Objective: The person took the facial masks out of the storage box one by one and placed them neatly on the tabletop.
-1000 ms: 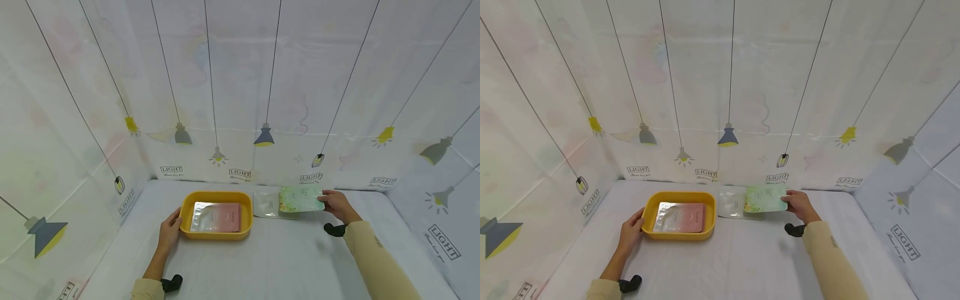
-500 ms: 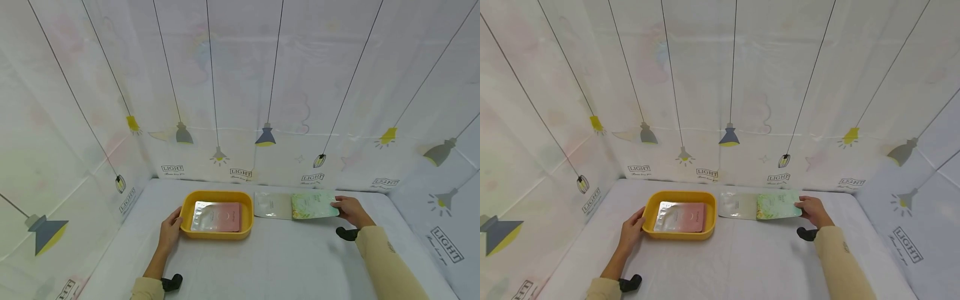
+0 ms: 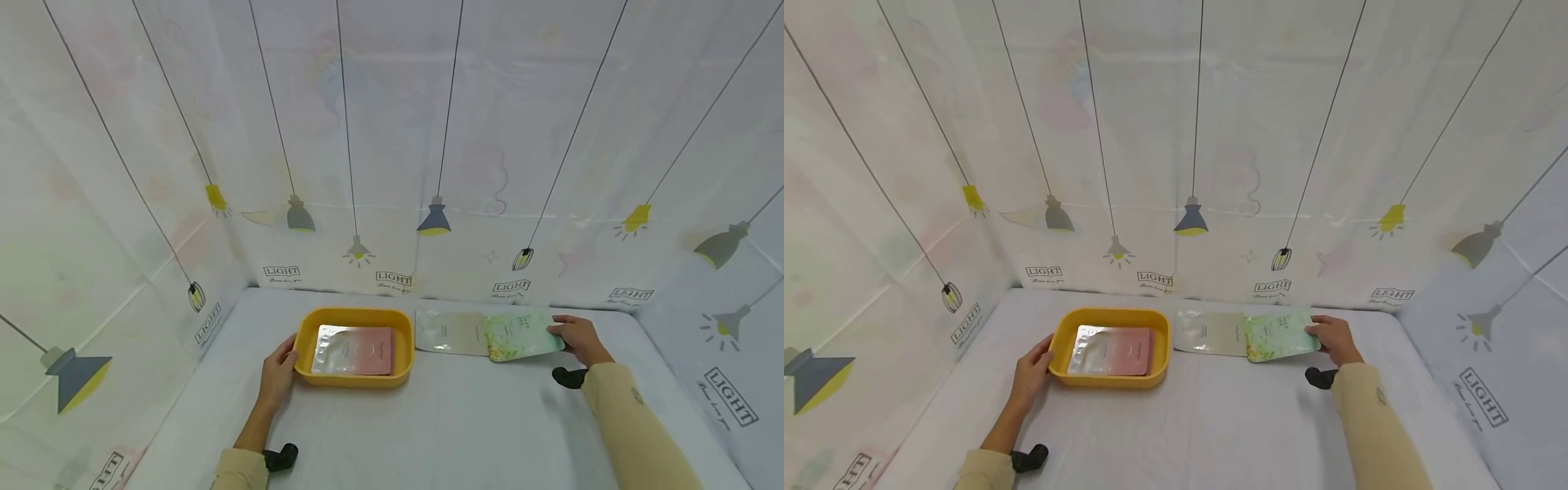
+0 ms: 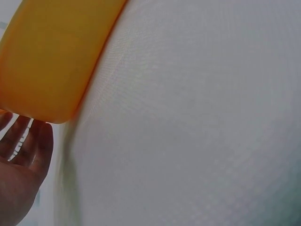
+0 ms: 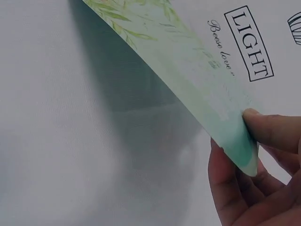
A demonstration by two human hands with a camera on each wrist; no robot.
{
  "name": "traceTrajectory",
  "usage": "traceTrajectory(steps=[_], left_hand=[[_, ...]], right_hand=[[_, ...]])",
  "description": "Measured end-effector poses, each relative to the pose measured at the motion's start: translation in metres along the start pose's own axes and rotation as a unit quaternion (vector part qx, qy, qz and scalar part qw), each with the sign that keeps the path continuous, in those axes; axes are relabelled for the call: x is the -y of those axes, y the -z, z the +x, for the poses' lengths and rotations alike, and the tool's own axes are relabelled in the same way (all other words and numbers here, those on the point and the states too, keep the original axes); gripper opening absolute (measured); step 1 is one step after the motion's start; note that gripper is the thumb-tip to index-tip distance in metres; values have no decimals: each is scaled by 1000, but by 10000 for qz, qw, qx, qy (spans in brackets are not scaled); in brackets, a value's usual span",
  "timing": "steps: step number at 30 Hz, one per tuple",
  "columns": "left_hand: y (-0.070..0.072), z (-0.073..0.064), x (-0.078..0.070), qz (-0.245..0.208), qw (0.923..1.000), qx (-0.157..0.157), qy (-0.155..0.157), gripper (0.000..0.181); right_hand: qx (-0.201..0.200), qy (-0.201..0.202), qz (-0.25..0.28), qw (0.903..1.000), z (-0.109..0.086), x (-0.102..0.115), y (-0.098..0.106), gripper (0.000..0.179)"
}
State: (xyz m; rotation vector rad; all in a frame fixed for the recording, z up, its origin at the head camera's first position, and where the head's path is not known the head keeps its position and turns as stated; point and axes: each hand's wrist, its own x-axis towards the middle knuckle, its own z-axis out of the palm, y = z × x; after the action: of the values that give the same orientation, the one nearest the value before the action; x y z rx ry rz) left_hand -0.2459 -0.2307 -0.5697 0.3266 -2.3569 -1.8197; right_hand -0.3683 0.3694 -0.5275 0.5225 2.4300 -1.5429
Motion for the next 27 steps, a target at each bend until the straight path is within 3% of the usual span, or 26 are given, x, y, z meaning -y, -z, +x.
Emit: traceTrajectory(steps=[3,7,15,21,27], left_hand=[[0,1,1,-10,10000,-25,-20,44],[0,1,2,31,10000,-1,-25,44],[0,0,0,66,10000,8,23,44],[0,0,-1,63,9999,93,82,45],[0,1,1,-3,9999,110,90,46]], right_hand=[[-527,-122,-86,9985,5,-1,-6,53],[-902,-294,-123,9954,6,-6,-10,48],[-1019,-476,-340,9931,3,-15,-16,43],[-1176,-47,-1212,9856,-4,-21,-19,39],[-913,201,-1647,9819,-7,-21,-16,40]])
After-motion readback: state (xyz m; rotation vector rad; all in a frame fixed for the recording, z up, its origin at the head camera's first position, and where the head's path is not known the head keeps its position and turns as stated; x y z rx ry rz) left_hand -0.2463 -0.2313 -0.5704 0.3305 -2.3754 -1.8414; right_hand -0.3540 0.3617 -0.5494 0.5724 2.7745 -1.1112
